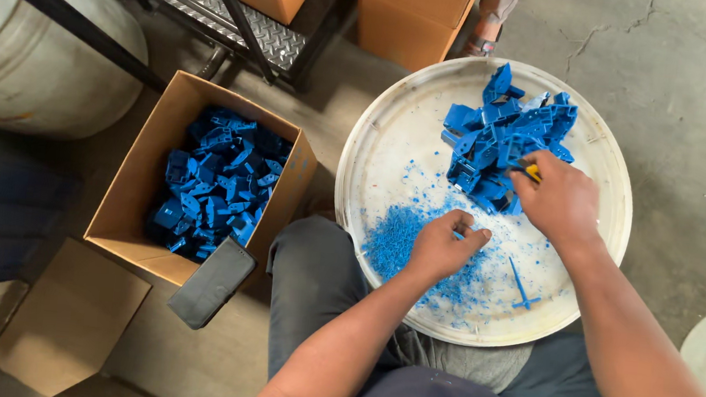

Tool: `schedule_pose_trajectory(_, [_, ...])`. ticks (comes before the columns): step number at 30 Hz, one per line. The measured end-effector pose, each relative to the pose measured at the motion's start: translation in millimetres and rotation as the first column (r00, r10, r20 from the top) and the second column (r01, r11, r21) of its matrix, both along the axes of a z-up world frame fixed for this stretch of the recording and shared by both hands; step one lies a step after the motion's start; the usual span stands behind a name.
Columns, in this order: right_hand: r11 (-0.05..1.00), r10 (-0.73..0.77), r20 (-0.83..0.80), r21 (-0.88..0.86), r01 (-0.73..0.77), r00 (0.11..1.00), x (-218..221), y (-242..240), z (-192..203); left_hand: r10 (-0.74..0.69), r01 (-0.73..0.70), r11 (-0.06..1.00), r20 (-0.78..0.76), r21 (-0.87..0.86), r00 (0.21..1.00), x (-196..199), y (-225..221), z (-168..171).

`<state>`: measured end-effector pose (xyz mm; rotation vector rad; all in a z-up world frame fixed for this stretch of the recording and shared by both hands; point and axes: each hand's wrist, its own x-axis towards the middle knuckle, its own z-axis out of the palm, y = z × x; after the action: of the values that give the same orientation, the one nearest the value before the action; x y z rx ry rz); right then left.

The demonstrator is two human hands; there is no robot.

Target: The person uses a utility knife to trim excess material from blue plastic parts, one item at a time, over a bucket lid filled with plastic shavings.

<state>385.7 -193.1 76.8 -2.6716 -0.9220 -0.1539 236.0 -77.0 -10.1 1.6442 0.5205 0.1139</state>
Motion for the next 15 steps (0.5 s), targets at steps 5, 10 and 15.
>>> schedule_pose_trajectory(5, [0.993,0.027,-0.049,0.115,-0.021,0.998,-49.2,-31.9,15.9,0.159,-0.15,0.984,0.087,-0.099,0.983,1.9,2.1,6.2])
schedule_pose_trajectory(10, [0.997,0.054,-0.104,0.069,-0.047,0.993,-116.5,-57.9,-12.0,0.082,-0.052,0.935,0.072,-0.351,0.994,4.5,1.8,2.8])
schedule_pose_trajectory(15, [0.986,0.134,-0.053,0.107,-0.127,0.99,-151.8,-65.4,-41.9,-0.276,0.275,0.96,0.008,0.052,0.961,-6.4,-7.3,-13.7])
